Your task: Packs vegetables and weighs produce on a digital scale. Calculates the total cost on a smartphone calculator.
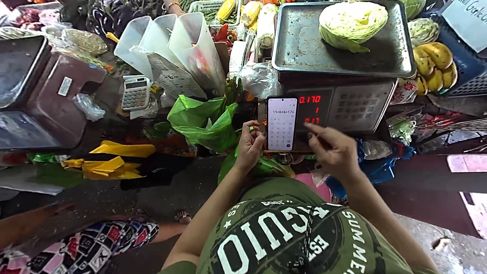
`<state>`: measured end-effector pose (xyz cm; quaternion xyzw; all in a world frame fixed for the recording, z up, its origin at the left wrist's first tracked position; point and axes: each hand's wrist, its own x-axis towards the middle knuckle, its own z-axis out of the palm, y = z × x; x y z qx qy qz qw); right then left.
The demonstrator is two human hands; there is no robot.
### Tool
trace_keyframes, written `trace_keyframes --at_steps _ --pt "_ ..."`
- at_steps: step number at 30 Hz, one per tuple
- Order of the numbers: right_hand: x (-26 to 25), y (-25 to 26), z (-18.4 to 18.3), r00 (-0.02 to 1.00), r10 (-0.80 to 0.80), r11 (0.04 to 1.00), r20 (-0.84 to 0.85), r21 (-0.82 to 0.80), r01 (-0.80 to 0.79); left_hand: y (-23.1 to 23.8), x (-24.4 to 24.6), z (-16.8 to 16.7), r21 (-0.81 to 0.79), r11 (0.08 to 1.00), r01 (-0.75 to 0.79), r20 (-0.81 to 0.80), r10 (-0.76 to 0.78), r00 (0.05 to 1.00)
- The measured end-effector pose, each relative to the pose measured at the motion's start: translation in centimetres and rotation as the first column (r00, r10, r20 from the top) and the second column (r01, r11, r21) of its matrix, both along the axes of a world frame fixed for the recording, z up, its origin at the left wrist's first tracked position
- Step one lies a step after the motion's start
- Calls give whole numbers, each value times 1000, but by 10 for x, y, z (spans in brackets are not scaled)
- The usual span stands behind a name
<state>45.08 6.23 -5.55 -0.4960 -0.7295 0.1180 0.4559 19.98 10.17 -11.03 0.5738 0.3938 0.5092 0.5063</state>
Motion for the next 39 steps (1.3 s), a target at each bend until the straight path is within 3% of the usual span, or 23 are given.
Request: trace_keyframes --at_steps 4,8,12,15,18,20,23,25,27,29,33,35,37,39 --pt "27 33 61 958 -238 961 160 180 209 -11 -6 4 68 997 -28 -74 33 997" --pt "42 77 118 890 -382 924 249 134 359 -17 -27 21 343 932 -120 -326 238 915" --pt "52 134 138 899 -329 935 290 -37 354 -6 -78 62 591 760 -272 -501 610 614" --pt "54 166 144 897 -268 932 352 -142 334 11 -122 79 620 696 -362 -592 718 367" --pt "40 167 153 915 -241 941 323 -152 302 23 -156 81 472 792 -388 -745 593 306" --pt "12 153 161 959 -183 972 217 -107 210 29 -172 76 370 837 -402 -818 499 285" --pt "-58 126 167 981 130 978 -146 -144 -151 35 -189 72 170 885 -434 -889 328 320" --pt "-113 111 163 873 315 867 -372 -262 -425 36 -198 71 75 913 -401 -922 217 322" --pt "-162 114 148 809 427 690 -405 -433 -581 34 -200 80 -18 931 -364 -939 109 327" --pt "-207 132 125 837 505 565 -213 -651 -507 31 -202 90 -63 942 -330 -947 48 319" --pt "-289 165 70 860 468 559 204 -822 -109 32 -209 99 -5 974 -227 -975 46 218" --pt "-314 174 48 880 411 526 240 -851 -13 34 -212 103 5 980 -198 -977 47 209" --pt "-326 179 36 886 408 460 218 -888 7 36 -218 104 8 983 -185 -973 50 223" --pt "-324 179 30 869 434 452 238 -892 19 37 -226 104 15 985 -174 -971 56 233"
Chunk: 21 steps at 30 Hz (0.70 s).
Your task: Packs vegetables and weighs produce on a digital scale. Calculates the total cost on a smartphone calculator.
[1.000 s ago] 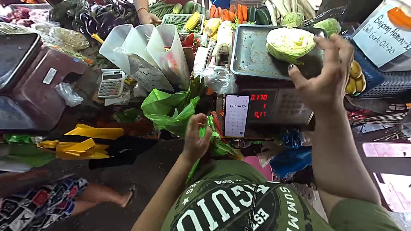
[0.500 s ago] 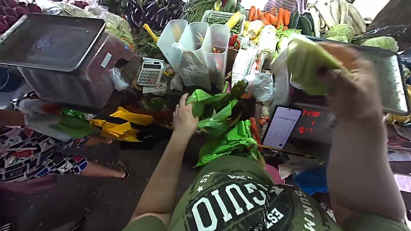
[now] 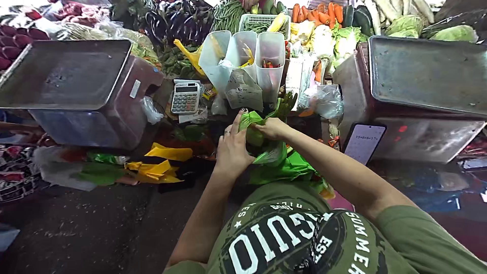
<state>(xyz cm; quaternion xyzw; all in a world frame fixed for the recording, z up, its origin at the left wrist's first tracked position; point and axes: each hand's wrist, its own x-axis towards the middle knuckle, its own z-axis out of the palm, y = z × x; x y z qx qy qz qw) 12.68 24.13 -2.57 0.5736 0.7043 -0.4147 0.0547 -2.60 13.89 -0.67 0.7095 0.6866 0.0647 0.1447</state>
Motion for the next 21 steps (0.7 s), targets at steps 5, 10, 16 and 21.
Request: trace_keyframes --at_steps 5,10,16,21 --pt "34 -14 16 966 179 973 188 110 -202 8 -18 -6 21 1000 21 119 -24 993" --pt "73 -23 47 910 295 924 290 156 -349 25 -18 -4 56 998 -30 362 8 932" --pt "85 -24 56 990 88 596 -106 802 33 48 3 16 232 973 -2 720 -170 673" --pt "60 -44 74 818 158 547 -553 739 394 47 26 49 301 948 99 882 -317 349"
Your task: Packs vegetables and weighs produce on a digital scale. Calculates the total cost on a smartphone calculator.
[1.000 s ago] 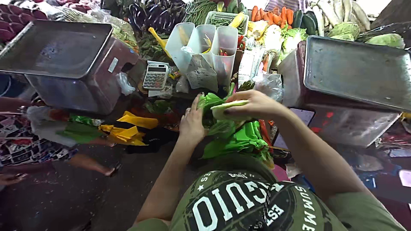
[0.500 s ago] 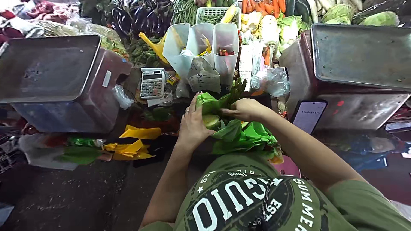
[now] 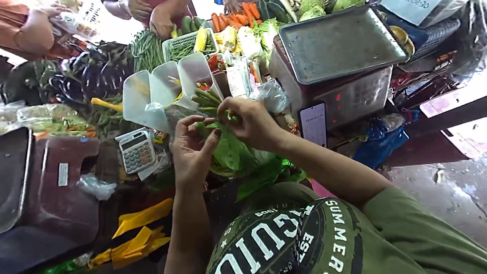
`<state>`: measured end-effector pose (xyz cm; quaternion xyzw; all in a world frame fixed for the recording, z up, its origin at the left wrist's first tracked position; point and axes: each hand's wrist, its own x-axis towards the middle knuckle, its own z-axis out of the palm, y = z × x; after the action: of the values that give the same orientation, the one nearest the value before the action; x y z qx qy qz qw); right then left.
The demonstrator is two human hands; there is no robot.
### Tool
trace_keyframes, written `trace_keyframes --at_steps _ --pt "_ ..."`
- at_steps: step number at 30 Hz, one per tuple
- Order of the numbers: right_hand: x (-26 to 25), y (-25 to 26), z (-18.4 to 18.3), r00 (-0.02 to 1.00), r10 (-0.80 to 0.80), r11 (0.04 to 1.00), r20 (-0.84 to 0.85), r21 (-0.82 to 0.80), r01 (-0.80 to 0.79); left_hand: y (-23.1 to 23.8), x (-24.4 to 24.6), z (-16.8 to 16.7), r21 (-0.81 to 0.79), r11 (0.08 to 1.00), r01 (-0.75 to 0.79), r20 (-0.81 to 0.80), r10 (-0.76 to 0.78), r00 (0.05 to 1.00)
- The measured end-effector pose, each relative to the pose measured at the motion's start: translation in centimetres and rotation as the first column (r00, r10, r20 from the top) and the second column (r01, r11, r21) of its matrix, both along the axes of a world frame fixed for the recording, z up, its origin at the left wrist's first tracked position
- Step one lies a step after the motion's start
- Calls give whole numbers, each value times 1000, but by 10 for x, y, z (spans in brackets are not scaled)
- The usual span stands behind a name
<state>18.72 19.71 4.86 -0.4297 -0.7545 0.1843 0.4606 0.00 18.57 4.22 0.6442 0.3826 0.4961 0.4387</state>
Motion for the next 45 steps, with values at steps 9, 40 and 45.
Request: trace_keyframes --at_steps 9,40,45 --pt "26 2 -29 977 184 977 107 -128 -170 0 22 -17 -75 995 -67 23 68 997" --pt "240 -137 -145 975 -215 973 46 89 211 -85 53 -111 213 685 -696 -416 709 570" --pt "249 -128 -151 974 -174 982 145 98 160 -110 72 -115 288 645 -708 -396 753 525"
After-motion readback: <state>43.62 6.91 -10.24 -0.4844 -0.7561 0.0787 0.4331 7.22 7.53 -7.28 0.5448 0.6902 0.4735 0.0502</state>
